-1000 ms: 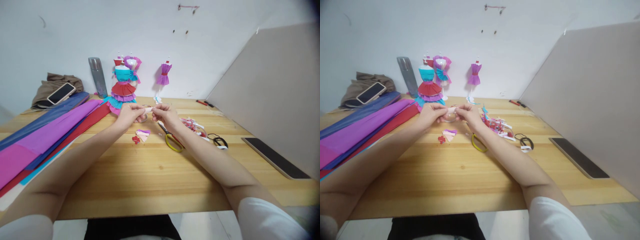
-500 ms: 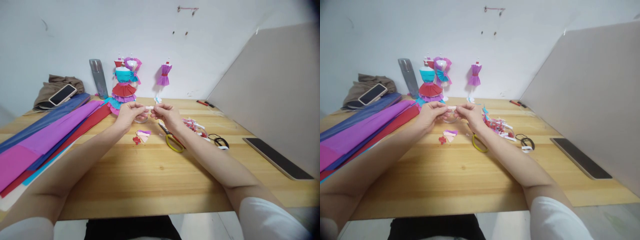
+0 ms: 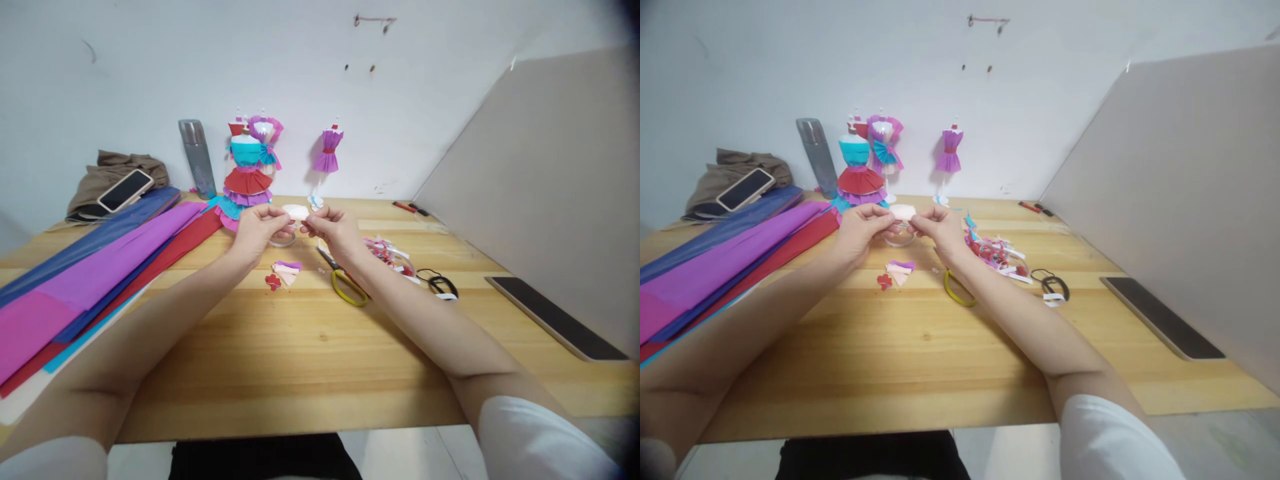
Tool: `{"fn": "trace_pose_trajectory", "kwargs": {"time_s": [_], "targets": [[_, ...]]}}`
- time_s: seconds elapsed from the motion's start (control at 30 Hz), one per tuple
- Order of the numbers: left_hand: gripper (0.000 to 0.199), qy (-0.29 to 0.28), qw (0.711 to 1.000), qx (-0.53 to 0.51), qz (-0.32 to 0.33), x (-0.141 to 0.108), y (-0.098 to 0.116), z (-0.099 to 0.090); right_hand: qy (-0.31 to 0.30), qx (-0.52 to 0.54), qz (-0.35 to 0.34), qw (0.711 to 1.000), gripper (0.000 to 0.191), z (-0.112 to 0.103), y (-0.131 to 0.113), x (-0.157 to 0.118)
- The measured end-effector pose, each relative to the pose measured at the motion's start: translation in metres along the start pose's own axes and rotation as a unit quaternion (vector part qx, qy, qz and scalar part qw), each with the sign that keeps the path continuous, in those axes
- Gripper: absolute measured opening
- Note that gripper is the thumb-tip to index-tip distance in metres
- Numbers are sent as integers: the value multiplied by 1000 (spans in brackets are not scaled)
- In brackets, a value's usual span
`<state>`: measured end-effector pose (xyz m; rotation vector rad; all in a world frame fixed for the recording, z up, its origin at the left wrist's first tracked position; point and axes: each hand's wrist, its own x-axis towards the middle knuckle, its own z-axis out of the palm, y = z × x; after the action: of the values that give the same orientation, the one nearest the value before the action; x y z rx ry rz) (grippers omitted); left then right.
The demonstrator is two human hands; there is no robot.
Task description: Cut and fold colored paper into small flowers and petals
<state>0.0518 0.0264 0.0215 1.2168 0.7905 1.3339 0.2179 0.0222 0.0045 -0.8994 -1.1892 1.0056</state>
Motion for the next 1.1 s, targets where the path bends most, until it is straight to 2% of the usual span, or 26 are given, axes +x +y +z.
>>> {"fn": "trace_pose_trajectory", "kwargs": {"time_s": [0.2,0.5,0.63,0.73,0.9,1.1], "targets": [[13,26,999,18,20,-1,-5,2,19,-22,-10,1000,28,0,3,1],[13,33,999,4,3,-3,-10,4,47,-62,-13,997,24,2,2,-1],[11,38,999,16,4,-3,-11,5,28,-49,-38,998,28,2,2,-1],[16,44,999,16,9,-3,-11,5,2,-27,-45,999,23,2,3,-1],[17,53,998,29,18,-3,-9,6,-44,13,-8,999,13,1,5,2],[12,33,999,36,-11,-4,-6,6,-59,54,67,995,17,-4,4,4]]}}
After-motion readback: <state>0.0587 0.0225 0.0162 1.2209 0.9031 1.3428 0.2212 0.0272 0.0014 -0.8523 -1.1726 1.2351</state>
